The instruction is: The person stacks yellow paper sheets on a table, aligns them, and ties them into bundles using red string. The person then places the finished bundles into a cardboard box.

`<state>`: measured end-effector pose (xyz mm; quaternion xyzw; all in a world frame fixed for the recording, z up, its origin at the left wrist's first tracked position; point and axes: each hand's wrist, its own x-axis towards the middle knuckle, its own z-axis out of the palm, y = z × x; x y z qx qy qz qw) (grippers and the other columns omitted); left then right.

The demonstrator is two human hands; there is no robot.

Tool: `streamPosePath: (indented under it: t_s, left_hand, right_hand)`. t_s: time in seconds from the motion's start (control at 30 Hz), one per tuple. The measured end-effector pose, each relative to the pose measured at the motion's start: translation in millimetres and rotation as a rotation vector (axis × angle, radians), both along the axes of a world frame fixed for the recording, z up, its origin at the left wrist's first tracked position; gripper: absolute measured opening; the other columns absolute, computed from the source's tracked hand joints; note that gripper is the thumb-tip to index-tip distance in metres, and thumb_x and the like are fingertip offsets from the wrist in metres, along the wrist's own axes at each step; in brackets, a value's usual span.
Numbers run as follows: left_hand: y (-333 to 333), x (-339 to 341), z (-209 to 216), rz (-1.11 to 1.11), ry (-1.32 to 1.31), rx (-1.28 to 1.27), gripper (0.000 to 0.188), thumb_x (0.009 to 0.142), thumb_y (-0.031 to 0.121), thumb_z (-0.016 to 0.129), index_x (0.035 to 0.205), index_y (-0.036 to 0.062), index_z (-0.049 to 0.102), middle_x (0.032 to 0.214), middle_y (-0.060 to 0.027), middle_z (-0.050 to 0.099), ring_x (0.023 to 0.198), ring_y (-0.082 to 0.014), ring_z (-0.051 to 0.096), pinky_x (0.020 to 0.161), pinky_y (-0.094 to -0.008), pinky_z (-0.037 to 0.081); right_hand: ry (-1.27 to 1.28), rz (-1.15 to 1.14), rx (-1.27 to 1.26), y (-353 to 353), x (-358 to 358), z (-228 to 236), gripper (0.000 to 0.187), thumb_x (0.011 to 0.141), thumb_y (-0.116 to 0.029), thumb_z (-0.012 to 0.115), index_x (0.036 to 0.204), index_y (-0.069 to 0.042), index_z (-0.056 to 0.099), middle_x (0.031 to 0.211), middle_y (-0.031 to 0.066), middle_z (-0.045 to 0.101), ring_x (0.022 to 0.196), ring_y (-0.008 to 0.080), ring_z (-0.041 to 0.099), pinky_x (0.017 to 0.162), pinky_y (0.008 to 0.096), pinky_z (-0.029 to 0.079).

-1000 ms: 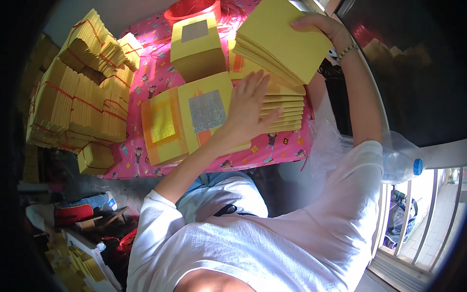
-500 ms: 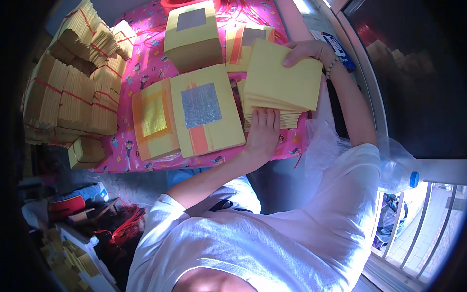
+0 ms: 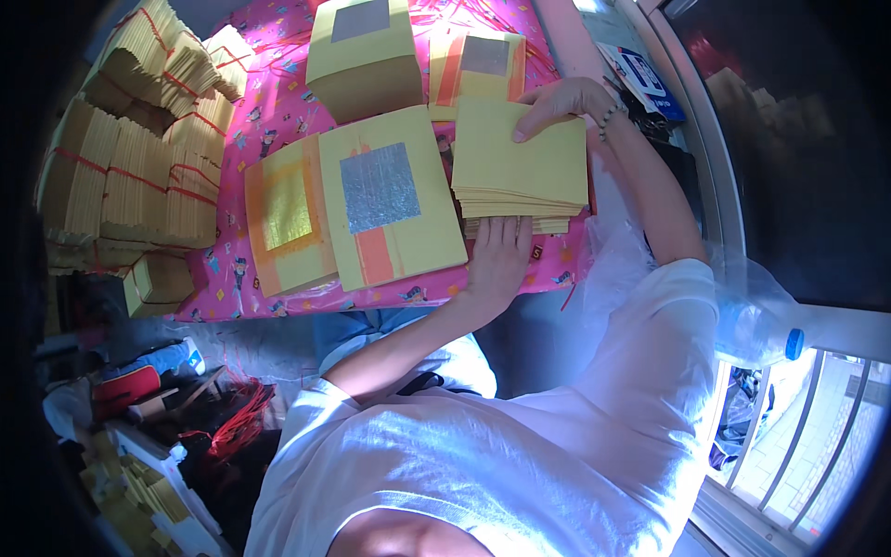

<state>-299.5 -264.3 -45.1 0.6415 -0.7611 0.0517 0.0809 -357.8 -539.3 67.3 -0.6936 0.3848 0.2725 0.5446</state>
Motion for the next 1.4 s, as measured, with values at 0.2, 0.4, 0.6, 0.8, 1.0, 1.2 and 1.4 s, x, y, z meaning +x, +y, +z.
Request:
streamPosePath:
  t_s: [0.2, 0.4, 0.6, 0.8, 1.0, 1.2, 1.4]
  left_hand:
    - [-1.2, 3.7, 3.5, -0.023, 0.265, 0.043, 0.058, 0.083, 0.016, 0.057, 0.134, -0.0060, 0.041, 0.127, -0.0206, 0.049, 0.123, -0.0350, 0.043, 0.110, -0.0464, 0.027]
    - [19.3, 10.1, 15.6, -0.110, 0.520, -0.049, 0.082, 0.074, 0.016, 0.071, 0.138, -0.0141, 0.028, 0.134, -0.0296, 0.038, 0.128, -0.0445, 0.035, 0.111, -0.0518, 0.025]
    - [59.3, -17.5, -12.8, 0.051, 1.771, 0.280, 0.078, 0.083, 0.016, 0.069, 0.143, -0.0057, 0.025, 0.141, -0.0241, 0.035, 0.126, -0.0334, 0.044, 0.108, -0.0467, 0.035]
    - [22.9, -11.9, -30.8, 0.381, 2.749, 0.402, 0.050, 0.090, 0.007, 0.061, 0.136, 0.0106, 0.040, 0.133, -0.0036, 0.049, 0.119, -0.0193, 0.051, 0.104, -0.0373, 0.041]
    - [6.5, -17.6, -25.2, 0.616, 2.825, 0.351, 0.039, 0.090, 0.020, 0.067, 0.124, 0.0158, 0.048, 0.119, 0.0028, 0.055, 0.111, -0.0111, 0.053, 0.104, -0.0319, 0.039]
    - [-11.6, -25.6, -21.6, 0.580, 2.756, 0.412, 0.040, 0.090, 0.029, 0.068, 0.123, 0.0181, 0.049, 0.114, 0.0040, 0.056, 0.105, -0.0097, 0.053, 0.097, -0.0293, 0.042]
    - [-16.3, -18.3, -4.5, 0.497, 2.647, 0.489, 0.046, 0.090, 0.037, 0.067, 0.126, 0.0183, 0.048, 0.119, 0.0034, 0.053, 0.106, -0.0115, 0.051, 0.085, -0.0307, 0.041]
  right_hand:
    - [0.033, 0.016, -0.180, 4.1, 6.4, 1.9, 0.085, 0.072, -0.039, 0.081, 0.139, -0.002, 0.044, 0.123, 0.0093, 0.059, 0.108, 0.0149, 0.058, 0.093, 0.0285, 0.046]
    - [-0.037, 0.015, -0.099, -7.6, -3.0, -12.7, 0.085, 0.074, -0.039, 0.080, 0.139, -0.001, 0.044, 0.123, 0.0095, 0.059, 0.110, 0.0150, 0.057, 0.093, 0.0288, 0.046]
    - [-0.081, -0.012, -0.050, -6.1, -1.9, -12.4, 0.083, 0.074, -0.038, 0.081, 0.139, 0.000, 0.044, 0.123, 0.0088, 0.059, 0.108, 0.0139, 0.058, 0.092, 0.0282, 0.047]
    - [-0.102, -0.016, -0.060, -10.8, -4.5, -21.0, 0.081, 0.074, -0.036, 0.080, 0.138, 0.000, 0.046, 0.124, 0.0093, 0.059, 0.108, 0.0138, 0.058, 0.092, 0.0281, 0.047]
    - [-0.121, -0.078, -0.032, -17.9, -11.8, -21.3, 0.081, 0.073, -0.039, 0.081, 0.134, 0.002, 0.048, 0.122, 0.0087, 0.059, 0.108, 0.0122, 0.058, 0.092, 0.0262, 0.047]
    - [-0.159, -0.184, 0.062, -32.1, -27.0, -35.4, 0.073, 0.077, -0.031, 0.079, 0.135, 0.001, 0.047, 0.120, 0.0084, 0.061, 0.105, 0.0135, 0.059, 0.091, 0.0281, 0.048]
    - [-0.207, -0.222, 0.067, -41.4, -39.4, -24.7, 0.069, 0.078, -0.029, 0.078, 0.132, 0.002, 0.049, 0.118, 0.0083, 0.062, 0.103, 0.0129, 0.060, 0.089, 0.0276, 0.049]
